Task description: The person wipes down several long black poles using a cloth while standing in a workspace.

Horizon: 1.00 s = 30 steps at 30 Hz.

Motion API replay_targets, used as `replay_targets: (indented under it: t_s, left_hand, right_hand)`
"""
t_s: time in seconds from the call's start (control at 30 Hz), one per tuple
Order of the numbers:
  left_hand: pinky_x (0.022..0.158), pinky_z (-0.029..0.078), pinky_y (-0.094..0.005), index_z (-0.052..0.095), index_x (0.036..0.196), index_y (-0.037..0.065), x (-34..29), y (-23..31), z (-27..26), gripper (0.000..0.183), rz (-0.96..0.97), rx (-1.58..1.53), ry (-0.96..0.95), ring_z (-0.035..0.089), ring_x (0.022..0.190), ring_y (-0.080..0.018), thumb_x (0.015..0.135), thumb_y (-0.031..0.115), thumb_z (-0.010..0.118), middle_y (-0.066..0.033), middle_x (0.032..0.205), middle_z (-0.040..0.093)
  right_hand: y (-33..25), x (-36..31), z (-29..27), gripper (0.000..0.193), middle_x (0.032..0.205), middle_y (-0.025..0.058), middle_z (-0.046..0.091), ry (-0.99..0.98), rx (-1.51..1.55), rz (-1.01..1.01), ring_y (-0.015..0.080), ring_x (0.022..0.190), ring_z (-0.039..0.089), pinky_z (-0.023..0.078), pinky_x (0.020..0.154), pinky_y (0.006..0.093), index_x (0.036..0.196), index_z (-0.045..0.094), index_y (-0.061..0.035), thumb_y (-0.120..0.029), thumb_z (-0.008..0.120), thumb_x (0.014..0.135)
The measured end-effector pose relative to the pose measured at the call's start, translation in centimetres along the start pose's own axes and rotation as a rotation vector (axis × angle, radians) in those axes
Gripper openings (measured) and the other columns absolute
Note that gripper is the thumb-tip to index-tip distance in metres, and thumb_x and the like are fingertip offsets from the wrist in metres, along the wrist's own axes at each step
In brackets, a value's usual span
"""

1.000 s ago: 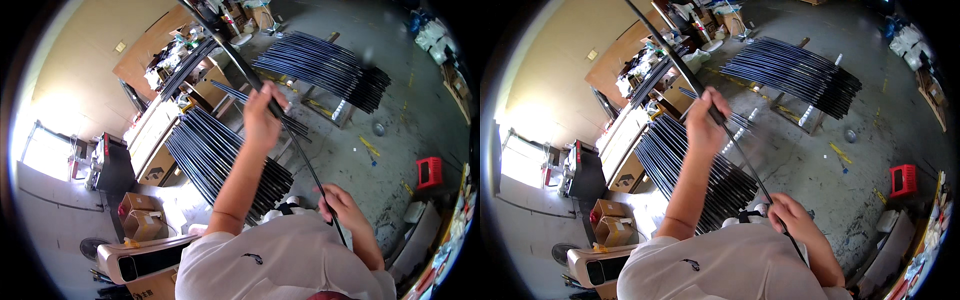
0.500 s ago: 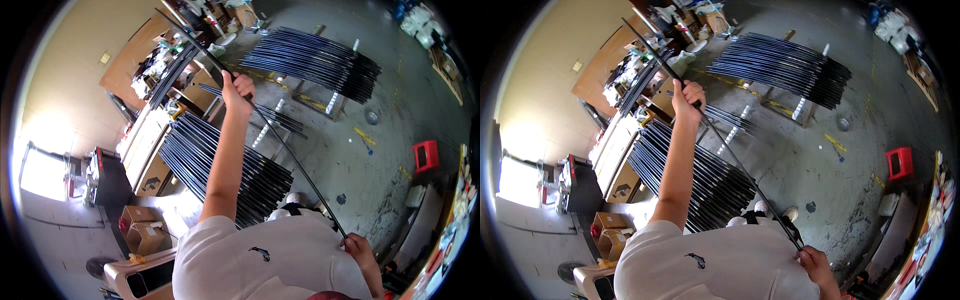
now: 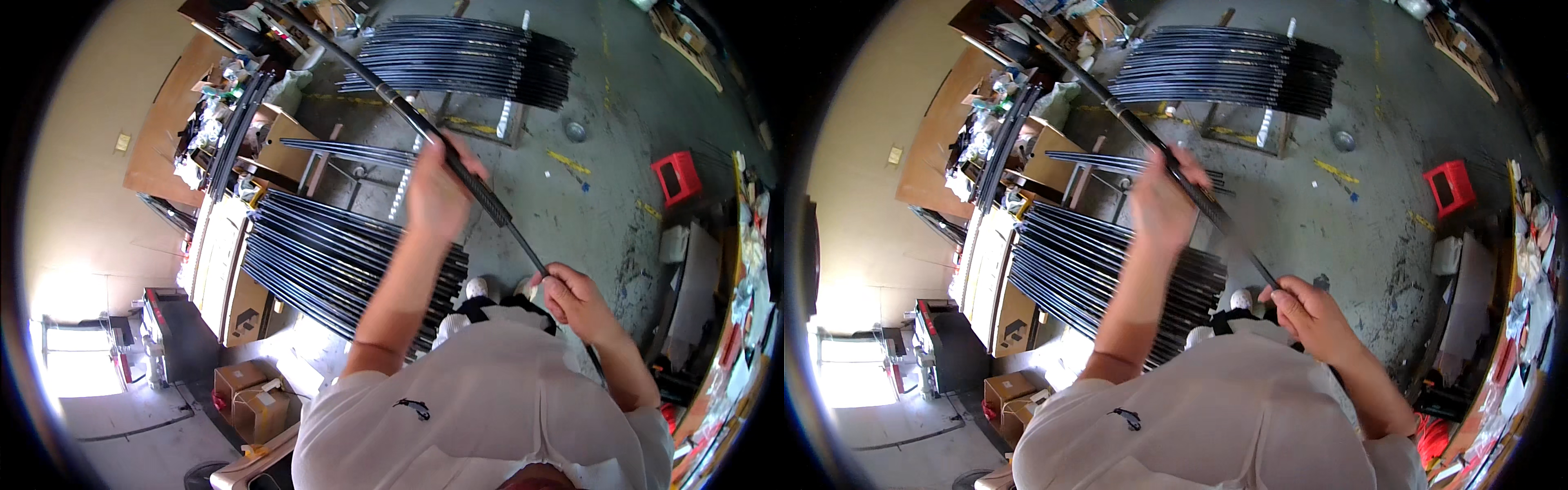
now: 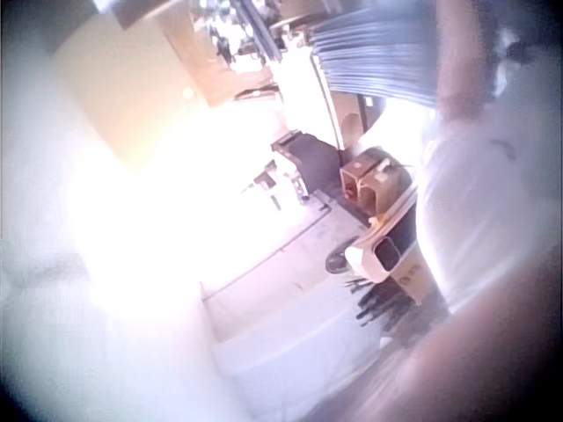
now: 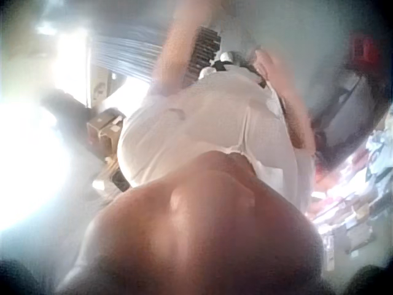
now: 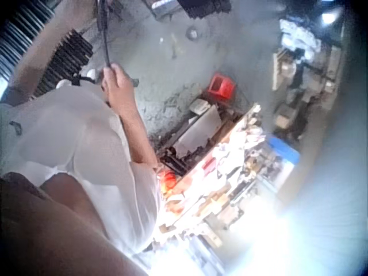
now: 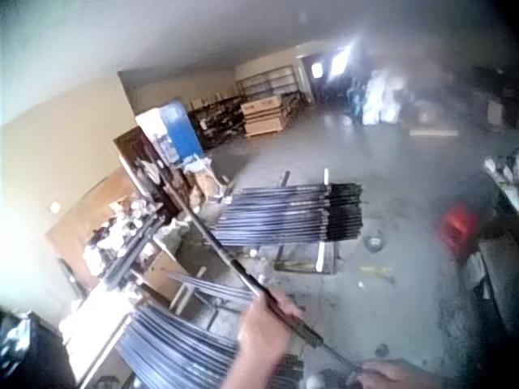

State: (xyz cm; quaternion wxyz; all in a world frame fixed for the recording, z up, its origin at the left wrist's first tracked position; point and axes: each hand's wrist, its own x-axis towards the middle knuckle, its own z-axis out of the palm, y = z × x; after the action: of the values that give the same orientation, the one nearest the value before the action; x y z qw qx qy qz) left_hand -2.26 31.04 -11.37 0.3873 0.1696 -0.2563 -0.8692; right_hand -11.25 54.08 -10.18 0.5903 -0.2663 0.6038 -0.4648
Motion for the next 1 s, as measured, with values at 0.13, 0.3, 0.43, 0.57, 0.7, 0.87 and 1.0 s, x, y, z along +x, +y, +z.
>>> replay_targets:
  t_s: [0.13,0.3,0.43,0.57,0.7,0.87,1.0]
  left_hand:
    - [0.059,0.039,-0.0257,0.049,0.088,0.006,6.5,9.1,-4.6,0.036,0.014,-0.146,-0.039,0.04,0.065,-0.0128,0.095,0.04,0.039,-0.0003,0.072,0.043]
    - [0.042,0.028,-0.0202,0.045,0.076,0.007,9.6,13.8,-8.6,0.04,0.046,-0.272,0.031,0.03,0.049,-0.0075,0.096,0.041,0.037,0.0038,0.058,0.034]
    - [0.038,0.024,-0.0173,0.045,0.076,0.008,9.1,12.5,-8.8,0.04,0.006,-0.408,-0.112,0.028,0.046,-0.0053,0.095,0.042,0.038,0.0045,0.057,0.033]
    - [0.035,0.021,-0.0164,0.046,0.077,0.008,6.9,9.0,-6.2,0.04,-0.081,-0.5,-0.148,0.026,0.045,-0.0042,0.095,0.043,0.038,0.0056,0.057,0.032]
    - [0.034,0.02,-0.0168,0.046,0.079,0.01,3.5,5.5,-4.1,0.038,-0.084,-0.522,-0.139,0.024,0.044,-0.0037,0.095,0.043,0.037,0.0066,0.058,0.03]
    - [0.035,0.02,-0.0161,0.046,0.081,0.011,-0.6,1.3,-2.3,0.036,-0.065,-0.505,-0.157,0.023,0.044,-0.0031,0.095,0.043,0.038,0.0073,0.059,0.03]
    - [0.035,0.023,-0.0166,0.047,0.077,0.01,-0.9,2.1,-3.4,0.033,-0.051,-0.484,-0.055,0.025,0.044,-0.0031,0.094,0.038,0.045,0.0067,0.058,0.032]
  right_hand:
    - [0.9,-2.7,-0.7,0.023,0.06,0.0008,0.045,-0.051,-0.318,0.041,0.008,0.051,0.04,0.036,0.049,0.0239,0.1,0.054,-0.0026,-0.022,0.044,0.096]
    - [5.7,-7.4,-1.7,0.022,0.063,0.0045,0.048,0.122,-0.453,0.098,0.013,0.058,0.046,0.039,0.056,0.028,0.09,0.053,-0.0022,-0.022,0.047,0.094]
    - [7.5,-8.3,-0.4,0.025,0.063,0.0023,0.047,0.064,-0.347,0.16,0.0137,0.058,0.043,0.038,0.055,0.0281,0.083,0.051,-0.0024,-0.024,0.046,0.095]
    - [5.9,-6.6,2.7,0.024,0.057,0.0004,0.043,0.023,-0.136,0.056,0.0123,0.054,0.039,0.036,0.052,0.027,0.082,0.049,-0.0029,-0.023,0.045,0.095]
    - [2.3,-4.1,4.0,0.025,0.058,0.0016,0.044,0.035,-0.127,0.154,0.0103,0.052,0.04,0.036,0.05,0.0264,0.081,0.05,-0.0027,-0.022,0.044,0.095]
    - [1.0,-1.0,4.9,0.025,0.058,0.003,0.044,0.079,-0.2,0.062,0.0098,0.051,0.041,0.035,0.049,0.0253,0.083,0.051,-0.0018,-0.023,0.045,0.095]
    - [1.7,-0.6,5.0,0.022,0.06,0.0019,0.045,0.081,-0.203,0.043,0.0091,0.053,0.042,0.036,0.05,0.0251,0.104,0.049,-0.0022,-0.021,0.046,0.094]
